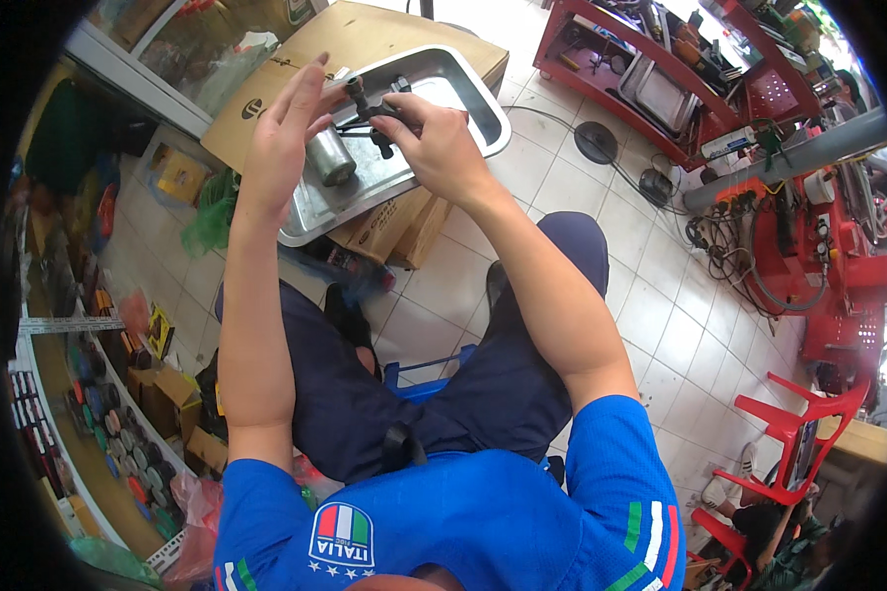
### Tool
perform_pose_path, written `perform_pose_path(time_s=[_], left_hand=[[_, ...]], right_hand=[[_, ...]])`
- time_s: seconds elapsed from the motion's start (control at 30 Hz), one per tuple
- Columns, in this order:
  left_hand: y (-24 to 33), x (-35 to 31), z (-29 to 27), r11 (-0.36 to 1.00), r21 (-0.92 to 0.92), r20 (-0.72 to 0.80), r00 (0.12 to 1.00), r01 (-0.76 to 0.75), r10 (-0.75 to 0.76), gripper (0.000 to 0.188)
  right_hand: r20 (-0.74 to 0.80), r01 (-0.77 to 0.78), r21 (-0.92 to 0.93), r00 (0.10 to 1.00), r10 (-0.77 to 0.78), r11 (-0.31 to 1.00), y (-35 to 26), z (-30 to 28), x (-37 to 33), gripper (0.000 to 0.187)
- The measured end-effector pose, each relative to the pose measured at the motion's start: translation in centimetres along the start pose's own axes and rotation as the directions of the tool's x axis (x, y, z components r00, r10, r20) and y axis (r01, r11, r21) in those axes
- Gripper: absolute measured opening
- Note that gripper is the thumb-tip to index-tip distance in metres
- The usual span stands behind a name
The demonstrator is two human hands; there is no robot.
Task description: The person holds a camshaft and manually fits rocker arms onto it while working over a metal tray.
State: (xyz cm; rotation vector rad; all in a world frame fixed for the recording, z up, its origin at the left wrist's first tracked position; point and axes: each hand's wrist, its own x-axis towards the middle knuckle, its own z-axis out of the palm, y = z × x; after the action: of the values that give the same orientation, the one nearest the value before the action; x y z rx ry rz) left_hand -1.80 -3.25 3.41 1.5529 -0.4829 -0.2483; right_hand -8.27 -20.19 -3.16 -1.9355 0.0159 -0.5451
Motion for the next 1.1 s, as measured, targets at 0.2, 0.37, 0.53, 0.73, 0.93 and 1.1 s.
perform_pose_path(time_s=[0.2,0.37,0.53,0.73,0.93,1.1], left_hand=[[-1.5,1.6,0.0,0.938,0.316,0.051,0.99,-0.143,0.134,0.042],[-2.0,2.3,0.3,0.994,0.044,0.115,0.989,-0.096,0.091,0.04],[-2.2,3.2,1.2,0.991,0.063,-0.013,0.992,-0.121,0.122,0.044],[-2.3,7.8,-0.3,0.845,0.512,0.228,0.973,-0.152,0.037,0.043],[-4.8,10.9,0.5,0.579,0.763,0.416,0.904,-0.288,-0.099,0.04],[-5.3,9.1,1.4,0.54,0.736,0.496,0.868,-0.408,-0.022,0.052]], right_hand=[[0.081,-0.015,0.036,0.997,0.012,0.999,0.3,-0.6,0.0,0.037],[0.073,-0.039,0.142,0.997,0.028,0.989,1.0,-1.0,0.7,0.037],[-0.022,-0.203,0.368,0.974,0.226,0.907,0.7,-2.0,2.0,0.037],[-0.152,-0.231,0.104,0.957,0.245,0.967,1.6,-5.4,3.4,0.043],[-0.136,-0.247,-0.035,0.961,0.24,0.968,-1.0,-6.7,2.3,0.044],[-0.046,-0.266,-0.019,0.963,0.265,0.964,-1.1,-6.1,1.9,0.042]])
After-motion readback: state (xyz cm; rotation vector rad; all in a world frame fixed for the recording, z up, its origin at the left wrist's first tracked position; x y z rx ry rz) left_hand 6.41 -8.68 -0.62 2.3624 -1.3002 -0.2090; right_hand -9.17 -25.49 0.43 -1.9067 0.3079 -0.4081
